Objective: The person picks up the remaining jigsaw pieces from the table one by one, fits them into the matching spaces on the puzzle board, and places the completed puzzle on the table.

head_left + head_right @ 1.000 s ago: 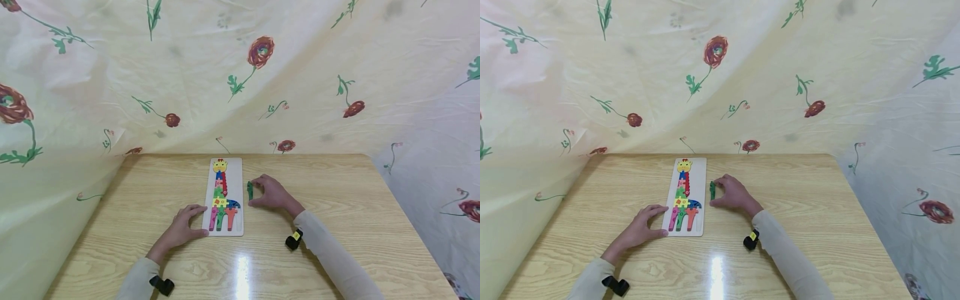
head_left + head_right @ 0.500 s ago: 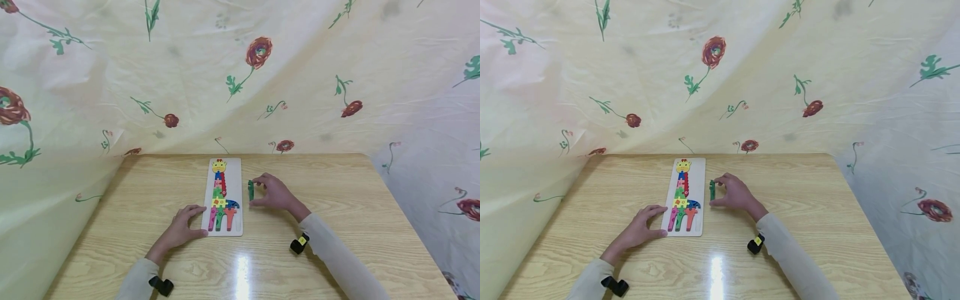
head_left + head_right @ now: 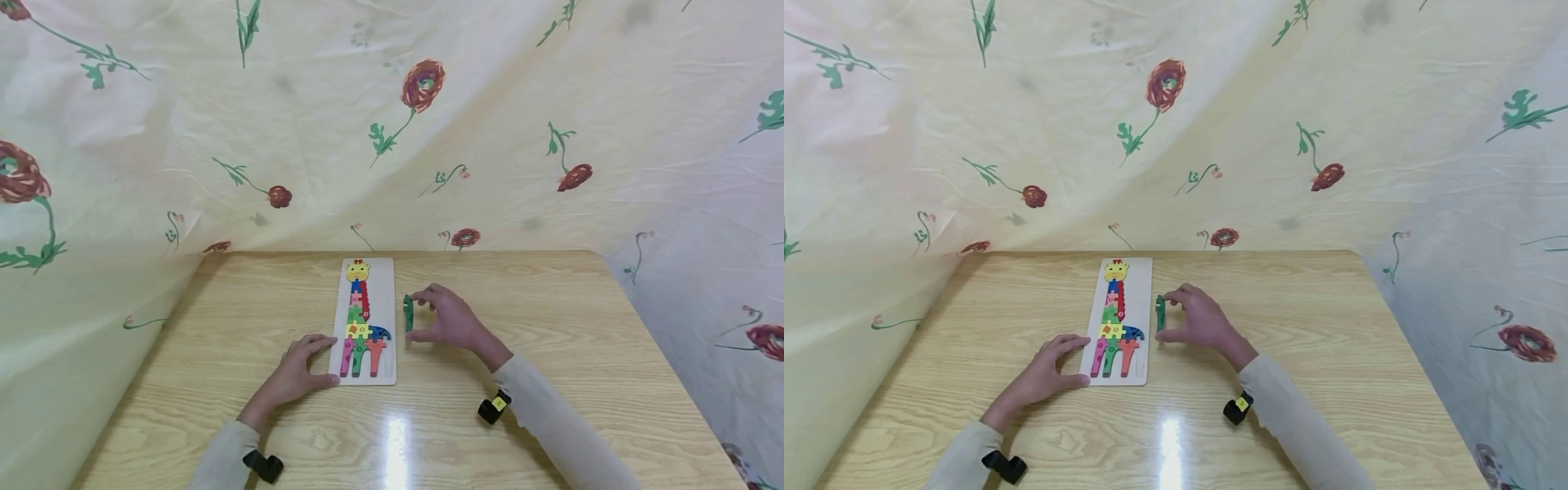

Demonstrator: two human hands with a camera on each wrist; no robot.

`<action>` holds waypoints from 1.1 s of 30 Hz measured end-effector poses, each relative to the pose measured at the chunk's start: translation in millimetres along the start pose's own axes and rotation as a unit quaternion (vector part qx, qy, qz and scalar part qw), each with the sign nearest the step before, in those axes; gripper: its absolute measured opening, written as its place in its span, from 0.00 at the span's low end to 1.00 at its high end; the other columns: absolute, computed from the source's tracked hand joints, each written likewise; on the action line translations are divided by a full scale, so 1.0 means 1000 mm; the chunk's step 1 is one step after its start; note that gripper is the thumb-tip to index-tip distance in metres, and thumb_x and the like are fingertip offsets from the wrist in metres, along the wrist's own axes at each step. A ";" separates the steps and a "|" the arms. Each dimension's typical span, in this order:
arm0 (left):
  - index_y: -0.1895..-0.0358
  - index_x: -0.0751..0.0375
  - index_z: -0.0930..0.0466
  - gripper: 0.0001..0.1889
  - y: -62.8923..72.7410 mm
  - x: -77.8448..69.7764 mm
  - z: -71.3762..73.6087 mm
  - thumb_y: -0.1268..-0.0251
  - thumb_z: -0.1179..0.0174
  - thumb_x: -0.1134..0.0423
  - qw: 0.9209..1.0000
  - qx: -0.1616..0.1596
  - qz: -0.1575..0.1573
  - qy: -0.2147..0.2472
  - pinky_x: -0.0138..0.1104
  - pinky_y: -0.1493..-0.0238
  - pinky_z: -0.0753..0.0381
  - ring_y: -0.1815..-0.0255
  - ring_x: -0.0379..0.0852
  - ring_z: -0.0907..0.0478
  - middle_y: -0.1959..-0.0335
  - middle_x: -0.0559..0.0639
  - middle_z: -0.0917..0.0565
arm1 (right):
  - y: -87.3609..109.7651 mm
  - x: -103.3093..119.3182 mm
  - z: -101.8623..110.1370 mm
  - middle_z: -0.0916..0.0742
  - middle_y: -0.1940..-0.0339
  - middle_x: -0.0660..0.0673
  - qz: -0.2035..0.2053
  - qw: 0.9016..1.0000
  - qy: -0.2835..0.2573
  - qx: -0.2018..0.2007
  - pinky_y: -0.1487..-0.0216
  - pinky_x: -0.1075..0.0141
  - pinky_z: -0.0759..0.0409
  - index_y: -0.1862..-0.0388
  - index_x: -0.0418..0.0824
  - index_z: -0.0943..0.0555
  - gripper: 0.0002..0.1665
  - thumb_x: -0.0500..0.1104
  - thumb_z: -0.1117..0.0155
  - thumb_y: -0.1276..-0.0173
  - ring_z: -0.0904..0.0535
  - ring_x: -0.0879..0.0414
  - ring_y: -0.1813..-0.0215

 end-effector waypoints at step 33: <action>0.28 0.46 0.26 0.39 0.000 0.000 0.000 0.46 0.21 0.50 1.000 0.000 -0.002 0.002 0.62 0.27 0.39 0.27 0.55 0.41 0.28 0.49 0.30 | 0.021 0.029 -0.040 0.18 0.51 0.50 -0.006 0.999 -0.008 0.039 0.53 0.62 0.21 0.39 0.43 0.18 0.45 0.62 0.15 0.52 0.25 0.57 0.54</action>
Point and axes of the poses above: each hand's wrist, its own y-axis away from the middle knuckle, its own z-axis out of the back of the hand, x = y × z, the point moved 7 cm from there along -y, towards the middle knuckle
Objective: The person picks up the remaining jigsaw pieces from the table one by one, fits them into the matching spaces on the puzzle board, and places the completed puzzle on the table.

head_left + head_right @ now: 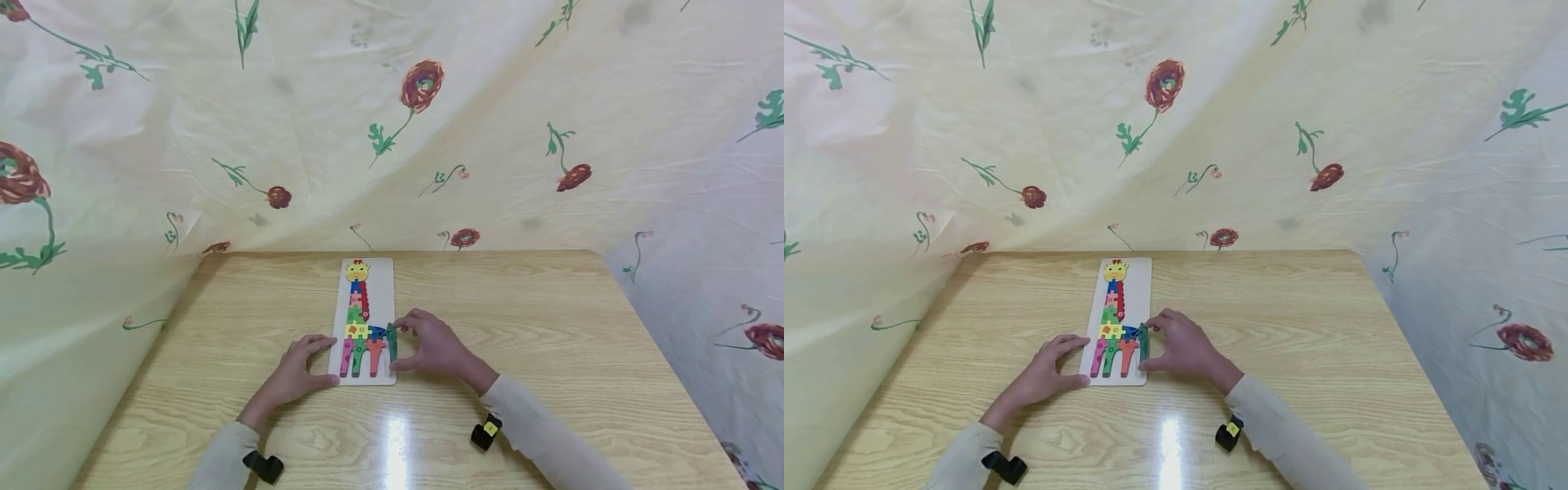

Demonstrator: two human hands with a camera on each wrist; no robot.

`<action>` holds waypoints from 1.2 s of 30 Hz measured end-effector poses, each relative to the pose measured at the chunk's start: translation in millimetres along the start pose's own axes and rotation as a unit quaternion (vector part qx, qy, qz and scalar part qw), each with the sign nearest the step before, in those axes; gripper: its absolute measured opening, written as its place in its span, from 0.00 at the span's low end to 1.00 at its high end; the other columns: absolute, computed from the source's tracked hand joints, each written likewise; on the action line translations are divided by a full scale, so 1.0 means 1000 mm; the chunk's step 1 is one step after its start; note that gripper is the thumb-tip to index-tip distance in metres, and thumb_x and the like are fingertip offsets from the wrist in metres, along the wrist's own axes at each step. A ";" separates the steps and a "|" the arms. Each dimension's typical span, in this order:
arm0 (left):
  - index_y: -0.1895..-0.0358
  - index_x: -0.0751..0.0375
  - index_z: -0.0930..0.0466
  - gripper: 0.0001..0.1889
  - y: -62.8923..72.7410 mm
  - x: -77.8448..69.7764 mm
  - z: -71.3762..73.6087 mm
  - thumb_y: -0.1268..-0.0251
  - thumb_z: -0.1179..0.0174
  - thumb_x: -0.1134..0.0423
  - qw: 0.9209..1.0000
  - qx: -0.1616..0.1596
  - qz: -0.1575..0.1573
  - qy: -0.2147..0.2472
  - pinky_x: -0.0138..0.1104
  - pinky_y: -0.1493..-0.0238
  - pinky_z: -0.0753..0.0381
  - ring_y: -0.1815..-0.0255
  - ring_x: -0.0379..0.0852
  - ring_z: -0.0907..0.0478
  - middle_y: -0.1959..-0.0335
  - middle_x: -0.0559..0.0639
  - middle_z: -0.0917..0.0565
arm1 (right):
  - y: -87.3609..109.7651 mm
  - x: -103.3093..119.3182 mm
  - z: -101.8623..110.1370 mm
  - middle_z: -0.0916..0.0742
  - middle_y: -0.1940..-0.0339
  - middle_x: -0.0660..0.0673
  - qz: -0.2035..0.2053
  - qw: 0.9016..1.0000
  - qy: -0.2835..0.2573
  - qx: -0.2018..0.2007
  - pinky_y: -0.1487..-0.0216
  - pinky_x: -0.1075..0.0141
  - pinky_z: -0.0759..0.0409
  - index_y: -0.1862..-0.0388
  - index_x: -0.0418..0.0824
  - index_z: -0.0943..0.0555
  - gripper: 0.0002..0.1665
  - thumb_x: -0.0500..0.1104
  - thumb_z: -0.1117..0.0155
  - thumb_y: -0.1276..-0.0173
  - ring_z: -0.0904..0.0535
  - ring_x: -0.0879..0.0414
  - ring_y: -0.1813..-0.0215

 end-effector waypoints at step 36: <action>0.28 0.45 0.26 0.40 -0.001 -0.001 0.000 0.46 0.21 0.49 1.000 -0.001 0.000 0.002 0.62 0.28 0.38 0.27 0.55 0.40 0.28 0.48 0.30 | 0.000 -0.003 -0.021 0.19 0.48 0.53 0.001 0.999 0.022 0.043 0.45 0.60 0.20 0.36 0.43 0.19 0.49 0.69 0.19 0.52 0.25 0.60 0.52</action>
Point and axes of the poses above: each hand's wrist, its own y-axis away from the middle knuckle, its own z-axis out of the back of the hand, x = y × z, the point moved 7 cm from there along -y, towards the middle knuckle
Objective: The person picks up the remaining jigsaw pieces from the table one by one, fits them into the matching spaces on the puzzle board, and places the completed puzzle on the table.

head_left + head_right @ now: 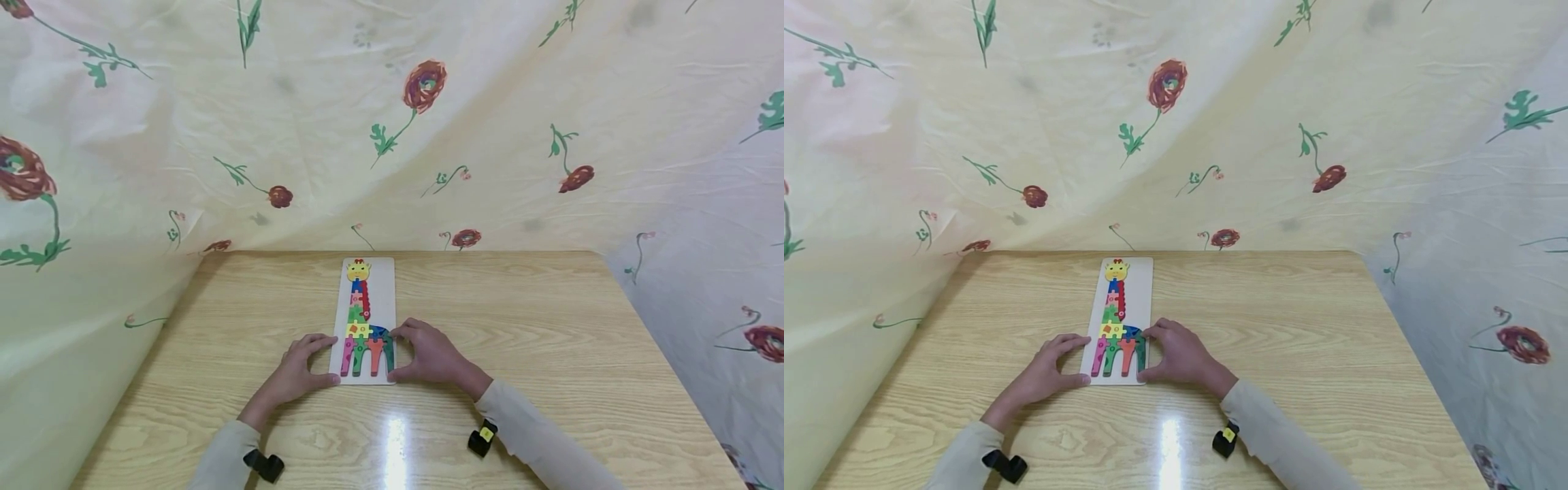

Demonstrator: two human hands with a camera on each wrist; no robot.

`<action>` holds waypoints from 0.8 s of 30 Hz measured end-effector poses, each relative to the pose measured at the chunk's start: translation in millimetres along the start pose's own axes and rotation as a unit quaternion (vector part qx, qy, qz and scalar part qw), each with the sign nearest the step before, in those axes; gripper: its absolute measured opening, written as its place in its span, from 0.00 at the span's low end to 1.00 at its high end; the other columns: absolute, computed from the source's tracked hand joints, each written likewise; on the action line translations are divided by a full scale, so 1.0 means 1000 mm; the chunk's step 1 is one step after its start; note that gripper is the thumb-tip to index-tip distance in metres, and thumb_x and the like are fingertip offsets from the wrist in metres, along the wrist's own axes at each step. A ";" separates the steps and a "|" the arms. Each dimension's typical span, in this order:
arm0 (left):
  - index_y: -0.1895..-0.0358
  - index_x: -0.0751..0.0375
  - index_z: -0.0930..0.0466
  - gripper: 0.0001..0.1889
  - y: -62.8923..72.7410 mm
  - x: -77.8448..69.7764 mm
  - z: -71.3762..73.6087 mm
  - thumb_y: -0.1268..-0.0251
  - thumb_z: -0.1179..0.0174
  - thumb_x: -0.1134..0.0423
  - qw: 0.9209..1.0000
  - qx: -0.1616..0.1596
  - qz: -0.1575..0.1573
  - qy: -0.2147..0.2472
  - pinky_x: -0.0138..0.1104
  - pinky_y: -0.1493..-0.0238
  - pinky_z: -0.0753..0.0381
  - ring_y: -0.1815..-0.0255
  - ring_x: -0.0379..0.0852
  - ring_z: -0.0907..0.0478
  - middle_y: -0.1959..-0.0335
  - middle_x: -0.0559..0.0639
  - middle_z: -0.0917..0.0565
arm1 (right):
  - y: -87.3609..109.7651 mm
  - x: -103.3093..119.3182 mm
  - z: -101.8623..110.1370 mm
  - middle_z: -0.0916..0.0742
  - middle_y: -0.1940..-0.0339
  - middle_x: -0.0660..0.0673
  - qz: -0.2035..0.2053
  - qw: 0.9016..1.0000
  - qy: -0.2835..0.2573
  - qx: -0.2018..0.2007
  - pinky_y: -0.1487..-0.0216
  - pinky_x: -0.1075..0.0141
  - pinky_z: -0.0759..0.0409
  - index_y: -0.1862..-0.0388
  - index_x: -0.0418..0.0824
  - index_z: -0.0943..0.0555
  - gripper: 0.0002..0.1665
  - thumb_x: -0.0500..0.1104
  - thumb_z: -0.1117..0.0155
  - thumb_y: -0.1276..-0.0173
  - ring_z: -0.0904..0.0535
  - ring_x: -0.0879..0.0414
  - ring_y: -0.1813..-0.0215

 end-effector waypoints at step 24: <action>0.28 0.44 0.25 0.39 -0.001 0.000 -0.002 0.46 0.22 0.48 1.000 0.002 0.003 -0.004 0.62 0.28 0.37 0.27 0.54 0.40 0.28 0.48 0.30 | 0.011 -0.003 0.020 0.17 0.52 0.52 -0.022 0.999 -0.019 -0.035 0.51 0.60 0.21 0.37 0.45 0.18 0.41 0.62 0.19 0.46 0.24 0.58 0.54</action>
Point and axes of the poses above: each hand's wrist, its own y-axis away from the middle knuckle, its own z-axis out of the back of the hand, x = y × z, the point moved 7 cm from there along -y, towards the middle knuckle
